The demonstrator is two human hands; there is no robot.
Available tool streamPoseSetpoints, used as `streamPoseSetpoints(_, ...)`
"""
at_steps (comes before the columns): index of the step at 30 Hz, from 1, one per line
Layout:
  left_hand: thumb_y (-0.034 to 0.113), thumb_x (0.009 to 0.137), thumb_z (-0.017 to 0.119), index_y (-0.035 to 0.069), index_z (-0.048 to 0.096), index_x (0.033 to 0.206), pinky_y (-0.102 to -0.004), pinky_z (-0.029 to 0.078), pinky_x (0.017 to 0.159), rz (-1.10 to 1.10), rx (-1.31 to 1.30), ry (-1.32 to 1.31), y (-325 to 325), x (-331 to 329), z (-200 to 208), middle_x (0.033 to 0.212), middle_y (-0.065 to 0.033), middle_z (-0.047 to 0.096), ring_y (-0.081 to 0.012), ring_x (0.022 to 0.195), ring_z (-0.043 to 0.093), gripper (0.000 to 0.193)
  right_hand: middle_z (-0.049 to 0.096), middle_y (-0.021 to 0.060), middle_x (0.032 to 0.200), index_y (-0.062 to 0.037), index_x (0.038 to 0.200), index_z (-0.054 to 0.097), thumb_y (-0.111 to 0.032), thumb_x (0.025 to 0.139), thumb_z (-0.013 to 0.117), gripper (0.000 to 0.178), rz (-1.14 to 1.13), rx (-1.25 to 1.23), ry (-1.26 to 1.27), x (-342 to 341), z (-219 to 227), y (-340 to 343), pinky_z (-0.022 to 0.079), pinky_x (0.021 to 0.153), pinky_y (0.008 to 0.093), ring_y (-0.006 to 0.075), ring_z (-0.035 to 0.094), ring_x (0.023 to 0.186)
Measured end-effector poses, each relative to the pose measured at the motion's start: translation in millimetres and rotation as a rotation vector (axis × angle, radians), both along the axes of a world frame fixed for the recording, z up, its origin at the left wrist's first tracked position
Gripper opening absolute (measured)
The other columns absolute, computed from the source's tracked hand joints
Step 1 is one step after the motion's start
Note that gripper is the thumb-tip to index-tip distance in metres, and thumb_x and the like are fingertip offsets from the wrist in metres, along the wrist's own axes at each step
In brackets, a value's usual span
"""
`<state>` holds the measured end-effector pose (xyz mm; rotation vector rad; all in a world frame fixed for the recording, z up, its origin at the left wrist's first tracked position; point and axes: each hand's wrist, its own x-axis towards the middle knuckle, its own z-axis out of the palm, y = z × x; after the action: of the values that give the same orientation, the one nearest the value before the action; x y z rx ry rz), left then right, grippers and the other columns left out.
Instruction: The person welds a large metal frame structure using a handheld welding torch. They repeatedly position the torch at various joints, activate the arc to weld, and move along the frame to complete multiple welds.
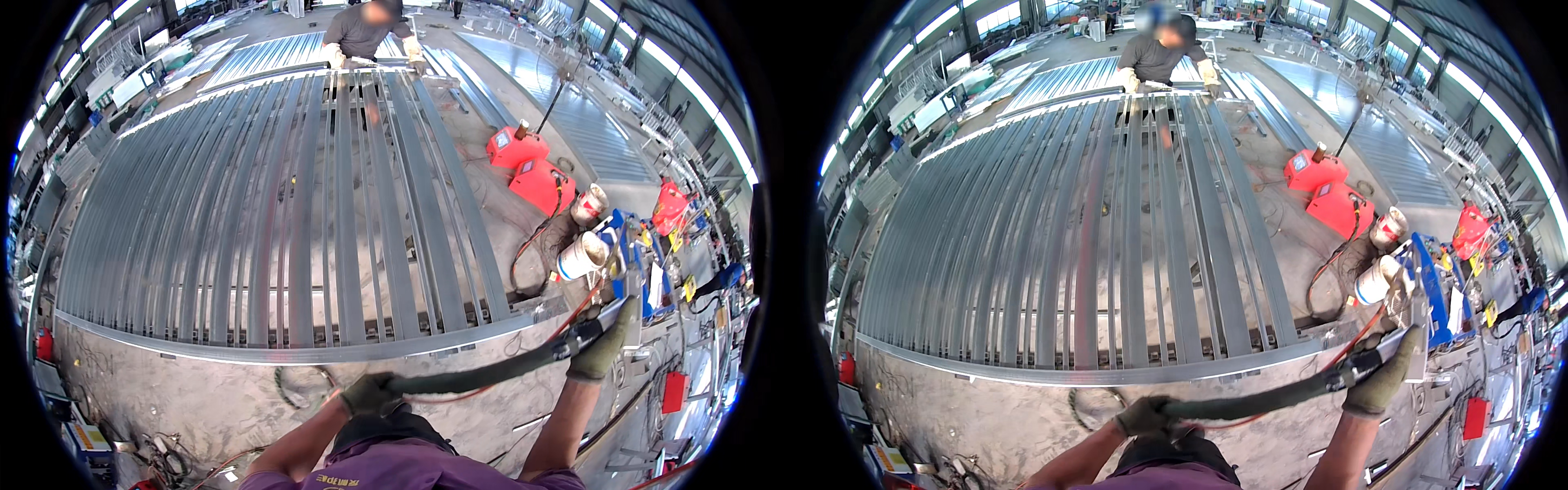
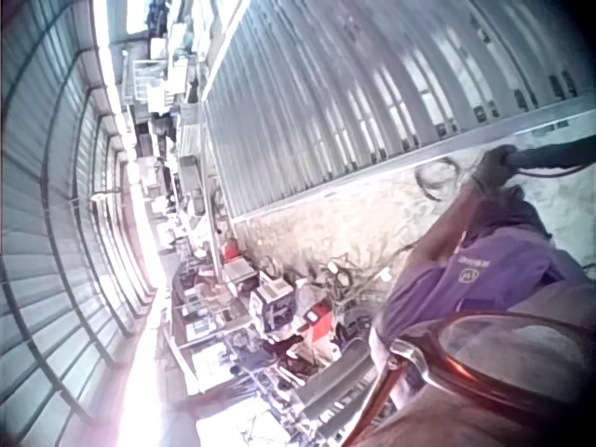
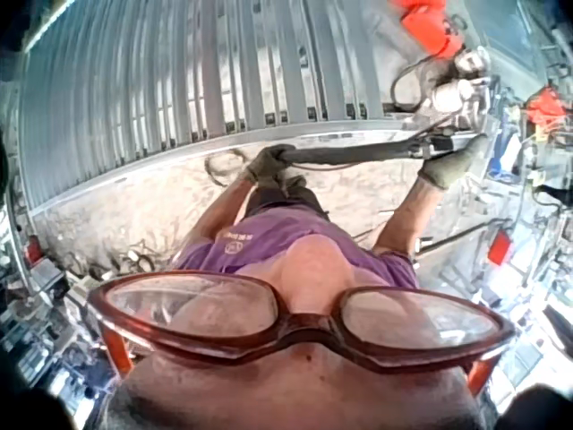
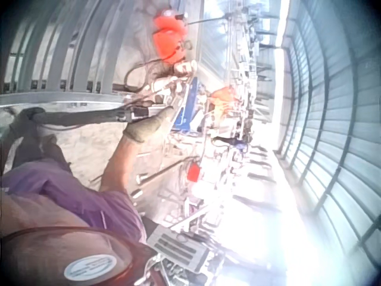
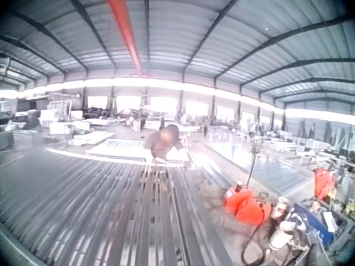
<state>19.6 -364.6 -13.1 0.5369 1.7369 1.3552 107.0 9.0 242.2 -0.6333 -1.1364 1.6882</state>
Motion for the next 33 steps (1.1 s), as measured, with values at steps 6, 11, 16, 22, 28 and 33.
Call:
streamPoseSetpoints(6, 0.036, 0.094, 0.075, 0.009, 0.072, 0.121, -0.0395, 0.051, 0.095, -0.295, -0.137, -0.009, -30.6, 18.8, -35.7, 0.102, -0.0137, 0.076, -0.0284, 0.102, 0.070, 0.039, 0.063, -0.0015, 0.068, -0.0099, 0.107, 0.070, -0.062, 0.103, 0.061, 0.053, 0.042, -0.097, -0.138, -18.4, -40.5, -12.3, 0.051, 0.050, 0.0250, 0.0099, 0.059, 0.055)
streamPoseSetpoints(11, 0.032, 0.093, 0.079, 0.007, 0.071, 0.123, -0.0351, 0.054, 0.094, -0.279, -0.318, 0.146, -51.5, -0.1, -53.6, 0.104, -0.0070, 0.076, -0.0177, 0.103, 0.071, 0.039, 0.064, -0.0013, 0.072, -0.0105, 0.110, 0.070, -0.068, 0.099, 0.062, 0.059, 0.098, -0.188, -0.135, -54.0, -69.3, 1.2, 0.054, 0.052, 0.0276, 0.0108, 0.062, 0.057)
streamPoseSetpoints(16, 0.044, 0.095, 0.077, 0.010, 0.072, 0.126, -0.0375, 0.053, 0.095, -0.309, -0.330, 0.002, -40.2, -6.6, -44.5, 0.111, -0.0090, 0.076, -0.0195, 0.107, 0.070, 0.047, 0.067, 0.0009, 0.083, -0.0156, 0.112, 0.066, -0.052, 0.108, 0.059, 0.037, 0.290, -0.261, -0.011, -69.9, -122.5, 55.0, 0.055, 0.057, 0.0291, 0.0116, 0.063, 0.067)
streamPoseSetpoints(22, 0.048, 0.094, 0.078, 0.011, 0.073, 0.126, -0.0356, 0.055, 0.096, -0.237, -0.353, -0.129, 29.8, 31.8, -24.1, 0.109, -0.0072, 0.077, -0.0187, 0.107, 0.072, 0.049, 0.065, -0.0012, 0.086, -0.0138, 0.107, 0.065, -0.052, 0.106, 0.062, 0.039, 0.276, -0.387, -0.063, -65.4, -156.5, 131.3, 0.054, 0.052, 0.0294, 0.0107, 0.060, 0.062)
streamPoseSetpoints(28, 0.045, 0.095, 0.076, 0.011, 0.070, 0.138, -0.0340, 0.053, 0.103, -0.198, -0.460, -0.136, 105.7, 67.0, -21.3, 0.116, -0.0059, 0.078, -0.0155, 0.110, 0.070, 0.055, 0.065, -0.0020, 0.082, -0.0134, 0.109, 0.067, -0.056, 0.103, 0.065, 0.043, 0.302, -0.502, -0.167, -41.6, -214.0, 239.1, 0.054, 0.051, 0.0314, 0.0119, 0.061, 0.060)
streamPoseSetpoints(33, 0.060, 0.088, 0.077, 0.013, 0.074, 0.129, -0.0375, 0.057, 0.093, -0.041, -0.429, -0.099, 145.1, 88.5, -9.3, 0.107, -0.0127, 0.079, -0.0240, 0.101, 0.074, 0.063, 0.065, -0.0017, 0.077, -0.0119, 0.109, 0.068, -0.058, 0.102, 0.065, 0.046, 0.333, -0.563, -0.213, -35.5, -245.9, 288.1, 0.053, 0.051, 0.0324, 0.0121, 0.061, 0.058)
